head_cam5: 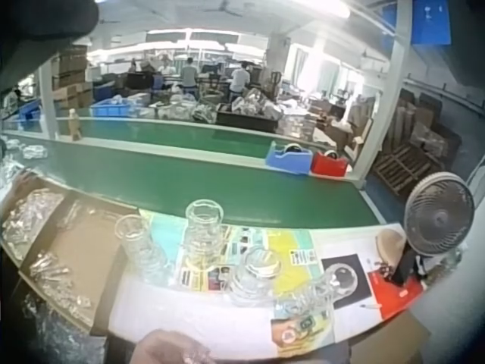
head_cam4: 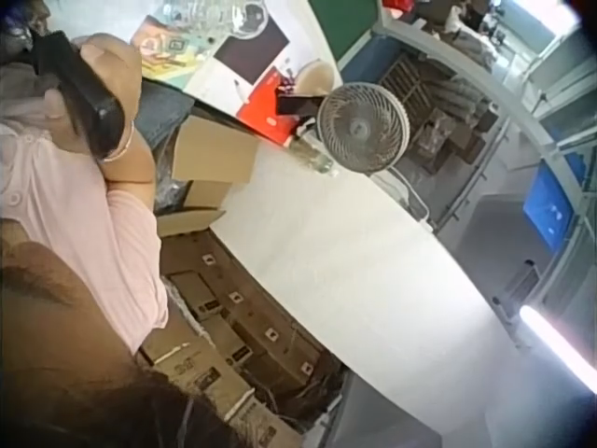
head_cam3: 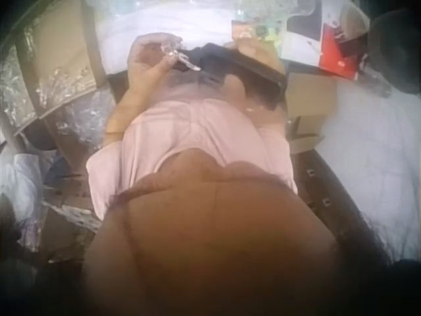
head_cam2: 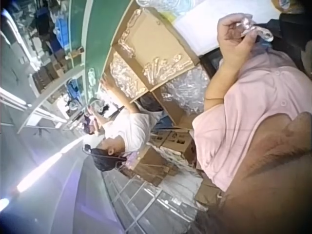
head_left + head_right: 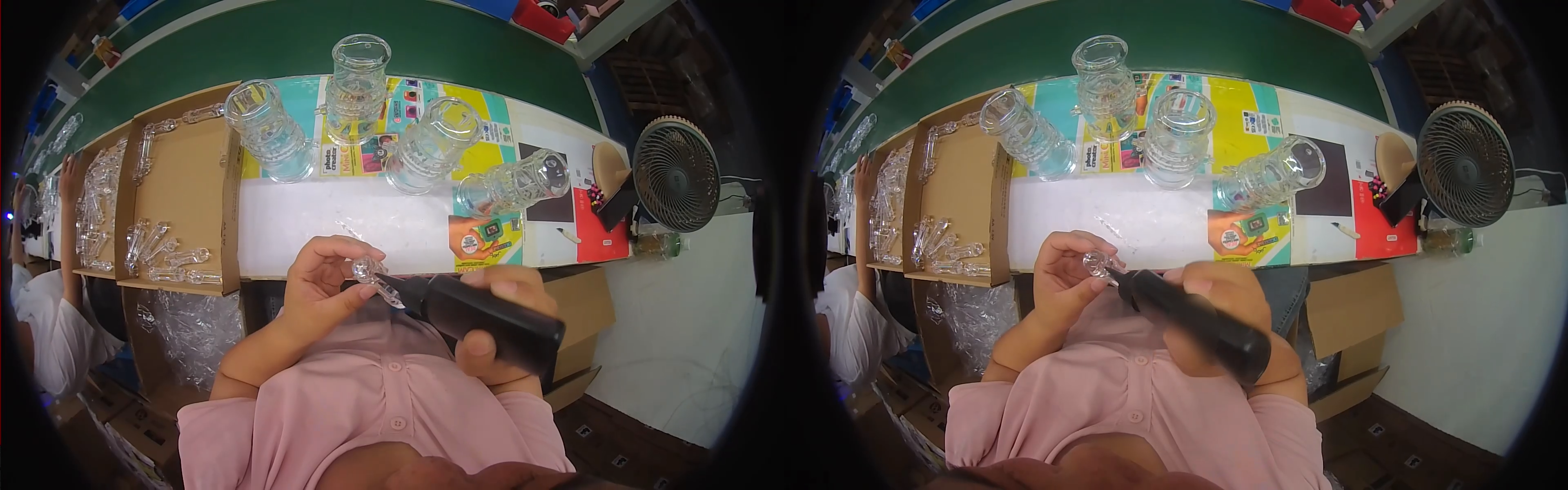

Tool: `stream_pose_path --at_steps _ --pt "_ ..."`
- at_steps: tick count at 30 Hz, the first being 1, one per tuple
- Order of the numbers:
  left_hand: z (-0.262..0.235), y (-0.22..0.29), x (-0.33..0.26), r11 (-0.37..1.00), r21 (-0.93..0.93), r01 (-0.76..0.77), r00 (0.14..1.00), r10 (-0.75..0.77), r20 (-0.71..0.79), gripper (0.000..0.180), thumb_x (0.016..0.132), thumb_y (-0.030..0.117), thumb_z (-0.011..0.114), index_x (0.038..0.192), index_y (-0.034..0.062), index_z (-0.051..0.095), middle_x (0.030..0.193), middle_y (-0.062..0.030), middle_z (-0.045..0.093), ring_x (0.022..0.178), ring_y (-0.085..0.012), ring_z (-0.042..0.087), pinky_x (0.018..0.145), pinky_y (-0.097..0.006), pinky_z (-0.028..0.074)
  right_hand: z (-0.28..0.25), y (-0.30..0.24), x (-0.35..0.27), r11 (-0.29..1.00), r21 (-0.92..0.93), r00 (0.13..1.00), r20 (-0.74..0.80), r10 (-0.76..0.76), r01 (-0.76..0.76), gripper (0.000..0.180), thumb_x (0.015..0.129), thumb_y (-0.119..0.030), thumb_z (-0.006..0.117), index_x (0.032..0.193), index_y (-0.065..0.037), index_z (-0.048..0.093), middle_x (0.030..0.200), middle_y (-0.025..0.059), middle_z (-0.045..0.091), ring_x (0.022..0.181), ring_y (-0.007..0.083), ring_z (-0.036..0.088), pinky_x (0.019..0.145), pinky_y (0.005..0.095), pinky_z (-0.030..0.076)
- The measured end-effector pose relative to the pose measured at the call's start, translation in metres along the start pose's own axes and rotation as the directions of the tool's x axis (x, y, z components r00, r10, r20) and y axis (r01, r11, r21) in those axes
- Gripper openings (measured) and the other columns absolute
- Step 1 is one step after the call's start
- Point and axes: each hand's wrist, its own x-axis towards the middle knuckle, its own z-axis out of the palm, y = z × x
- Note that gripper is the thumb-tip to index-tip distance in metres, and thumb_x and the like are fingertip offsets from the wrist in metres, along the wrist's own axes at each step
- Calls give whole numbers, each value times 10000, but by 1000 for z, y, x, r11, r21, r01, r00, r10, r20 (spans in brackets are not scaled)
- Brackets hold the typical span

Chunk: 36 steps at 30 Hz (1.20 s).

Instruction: Assembling clear plastic fixture components by applying glue from a bottle to joints.

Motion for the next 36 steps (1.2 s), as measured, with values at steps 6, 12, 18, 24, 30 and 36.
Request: stream_pose_path --at_steps 6,12,18,24,30,36 --pt "-4 -5 1 998 50 -41 999 42 -24 384 764 -100 627 1096 10 469 1120 -164 517 1021 -187 536 869 -321 473 11 19 6 817 395 847 -152 509 -420 472 844 -410 548 1008 23 458 914 128 525 707 162 537 557 249 462" --pt "-8 -15 14 960 277 -42 983 90 -163 372 766 -82 602 1108 -9 476 1069 -120 491 947 -174 536 834 -315 487 20 50 7 381 899 560 -206 802 -215 349 936 -342 430 1035 -11 480 878 97 528 419 110 386 368 202 318" --pt "-35 -24 54 872 456 178 935 -6 -354 405 769 -24 631 1140 -16 467 1034 -100 536 946 -148 545 809 -270 468 18 55 -10 514 851 682 -315 660 -104 400 921 -367 451 1095 -7 442 899 113 538 437 103 439 344 173 339" --pt "-36 -28 75 536 838 104 958 173 -229 445 744 49 666 1147 7 482 1126 -158 547 1031 -254 545 867 -337 446 19 51 -10 497 857 635 -311 707 -134 432 913 -394 454 1105 -8 433 892 109 529 465 106 468 340 165 356" --pt "-32 -7 33 193 975 -111 963 262 58 355 729 62 669 1060 28 546 1104 -156 562 1054 -312 517 907 -386 418 18 49 -11 480 877 595 -364 717 -42 476 922 -454 426 1125 -24 449 930 102 553 521 119 503 346 189 362" --pt "-38 43 -20 101 953 -285 946 189 262 278 689 10 679 952 41 592 1021 -133 610 928 -298 588 807 -359 475 6 47 -22 455 874 596 -275 754 -172 532 920 -526 348 1071 -39 495 932 75 558 785 144 561 694 224 471"
